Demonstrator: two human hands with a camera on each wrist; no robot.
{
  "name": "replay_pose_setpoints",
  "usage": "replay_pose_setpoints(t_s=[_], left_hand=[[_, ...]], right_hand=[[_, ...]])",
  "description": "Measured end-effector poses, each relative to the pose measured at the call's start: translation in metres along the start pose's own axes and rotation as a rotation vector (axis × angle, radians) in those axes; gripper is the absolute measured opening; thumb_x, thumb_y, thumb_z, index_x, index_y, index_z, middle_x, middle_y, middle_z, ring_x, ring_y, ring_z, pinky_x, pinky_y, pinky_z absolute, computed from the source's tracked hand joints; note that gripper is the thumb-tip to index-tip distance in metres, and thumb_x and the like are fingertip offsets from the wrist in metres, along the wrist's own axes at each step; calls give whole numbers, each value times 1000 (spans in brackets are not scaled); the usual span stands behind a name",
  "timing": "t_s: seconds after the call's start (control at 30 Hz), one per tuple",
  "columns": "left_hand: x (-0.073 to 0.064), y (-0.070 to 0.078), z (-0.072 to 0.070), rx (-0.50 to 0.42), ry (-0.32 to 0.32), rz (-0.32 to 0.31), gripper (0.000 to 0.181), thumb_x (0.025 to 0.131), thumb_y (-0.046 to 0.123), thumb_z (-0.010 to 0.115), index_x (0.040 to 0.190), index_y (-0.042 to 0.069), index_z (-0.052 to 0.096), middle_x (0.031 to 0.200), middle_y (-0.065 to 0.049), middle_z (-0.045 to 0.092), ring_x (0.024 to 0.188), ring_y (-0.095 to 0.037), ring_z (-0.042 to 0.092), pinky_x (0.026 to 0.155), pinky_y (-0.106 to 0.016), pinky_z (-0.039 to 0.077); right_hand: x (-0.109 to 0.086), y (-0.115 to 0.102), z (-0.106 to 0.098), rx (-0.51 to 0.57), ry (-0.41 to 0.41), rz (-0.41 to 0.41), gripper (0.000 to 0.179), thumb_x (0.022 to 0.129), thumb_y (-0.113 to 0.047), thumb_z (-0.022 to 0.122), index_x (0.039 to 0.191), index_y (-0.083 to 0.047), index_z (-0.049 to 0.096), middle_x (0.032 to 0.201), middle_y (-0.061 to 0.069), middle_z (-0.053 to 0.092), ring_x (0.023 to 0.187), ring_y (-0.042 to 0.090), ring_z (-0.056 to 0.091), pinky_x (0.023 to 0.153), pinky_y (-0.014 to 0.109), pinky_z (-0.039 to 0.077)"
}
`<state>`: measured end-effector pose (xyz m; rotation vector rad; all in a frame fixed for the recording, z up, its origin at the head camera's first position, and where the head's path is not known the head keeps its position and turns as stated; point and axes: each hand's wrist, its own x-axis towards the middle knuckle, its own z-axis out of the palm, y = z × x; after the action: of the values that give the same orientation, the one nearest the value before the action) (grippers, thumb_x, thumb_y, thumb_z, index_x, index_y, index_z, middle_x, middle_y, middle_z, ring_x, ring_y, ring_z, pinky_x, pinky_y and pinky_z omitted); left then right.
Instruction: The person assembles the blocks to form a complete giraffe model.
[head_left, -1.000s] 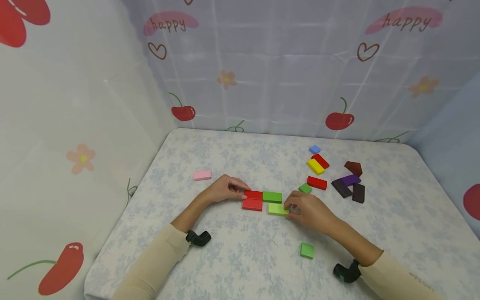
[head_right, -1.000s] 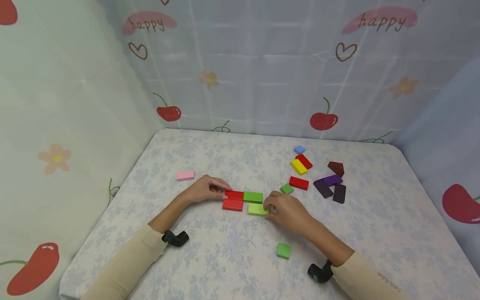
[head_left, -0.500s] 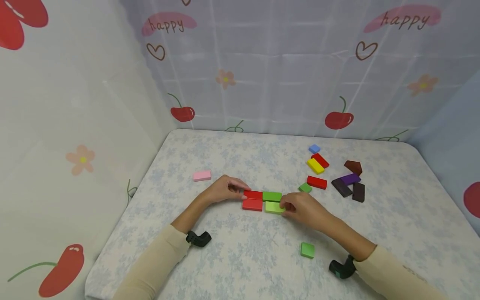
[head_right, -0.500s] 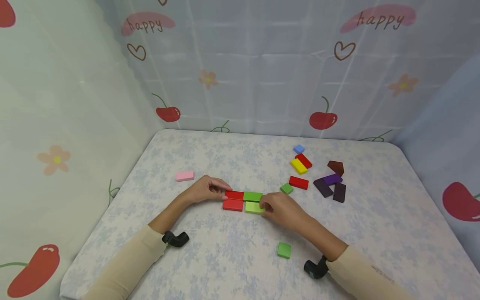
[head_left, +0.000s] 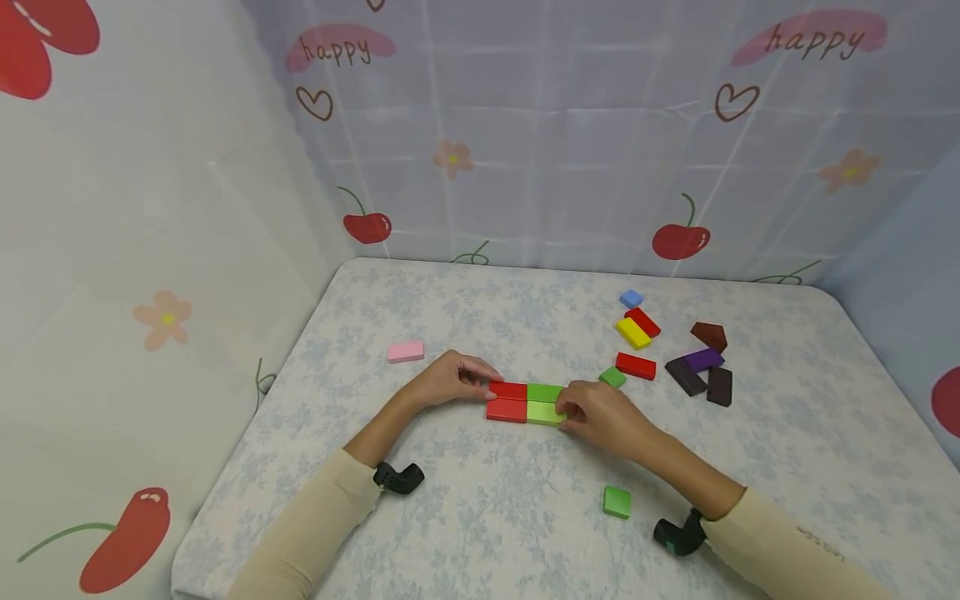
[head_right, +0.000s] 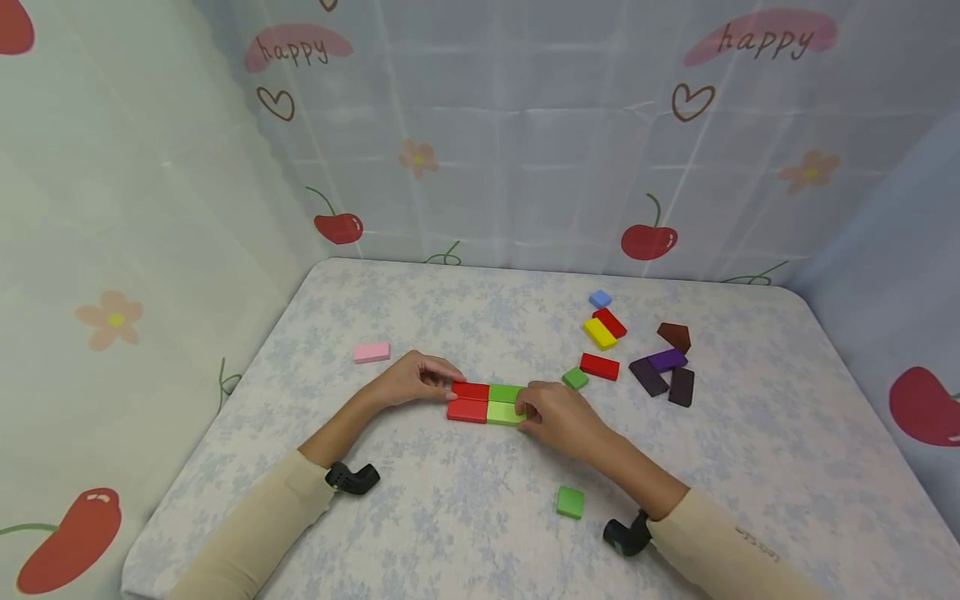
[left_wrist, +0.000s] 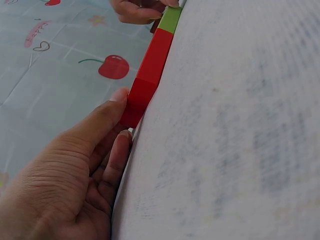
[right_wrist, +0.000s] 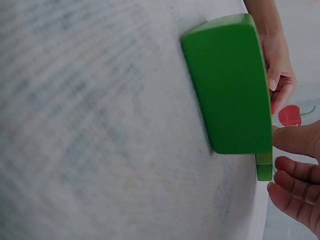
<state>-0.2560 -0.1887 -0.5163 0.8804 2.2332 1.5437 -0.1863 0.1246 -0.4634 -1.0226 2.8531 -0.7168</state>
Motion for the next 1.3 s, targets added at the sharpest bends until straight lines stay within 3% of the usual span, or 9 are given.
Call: replay_pose_setpoints(t_s=[0.23,0.37,0.47,0.57,1.0,1.17,1.3], left_hand=[[1,0,0,3,-5,-1,28,85,15,85,112,15,80,112,1,74,77,-16,60,64,-25,48],[0,1,0,3,-5,-5,28,85,15,85,112,16,80,112,2,74,77,-15,60,65,-25,48],[1,1,1,8,-5,-8,28,84,15,85,112,16,80,112,2,74,77,-15,60,65,-25,48],[1,1,1,8,-5,-9,28,85,16,85,112,15,80,112,1,74,77,-16,60,65,-26,49],[3,1,-1,14,-4,-20,28,84,17,86,112,16,80,113,1,74,77,-16,61,66,-26,49],[1,2,-1,20,-2,-27,28,85,18,85,112,18,80,112,3,74,77,-16,60,66,-26,49],[0,3,-1,19,-4,-26,27,86,20,85,113,20,80,111,4,74,78,-16,60,67,-26,49]], right_hand=[[-1,1,1,-94,51,-16,27,75,-21,93,96,-18,75,116,3,62,81,15,62,65,25,52],[0,1,0,-97,29,4,32,77,-24,91,104,-18,76,130,8,63,99,23,67,75,35,57],[0,1,0,-86,12,10,33,78,-24,91,107,-16,76,130,9,65,114,28,65,86,43,57],[-1,1,0,-71,12,4,34,78,-23,91,107,-15,76,128,8,67,116,28,63,90,45,55],[1,2,0,-70,29,-16,34,77,-22,91,106,-14,76,126,9,67,112,27,65,87,43,56],[1,1,-3,-79,5,5,36,82,-29,87,113,-14,75,129,9,66,115,27,64,88,44,56],[-2,6,-12,-44,30,45,33,87,-27,83,116,-14,74,129,8,66,101,23,66,79,38,57]])
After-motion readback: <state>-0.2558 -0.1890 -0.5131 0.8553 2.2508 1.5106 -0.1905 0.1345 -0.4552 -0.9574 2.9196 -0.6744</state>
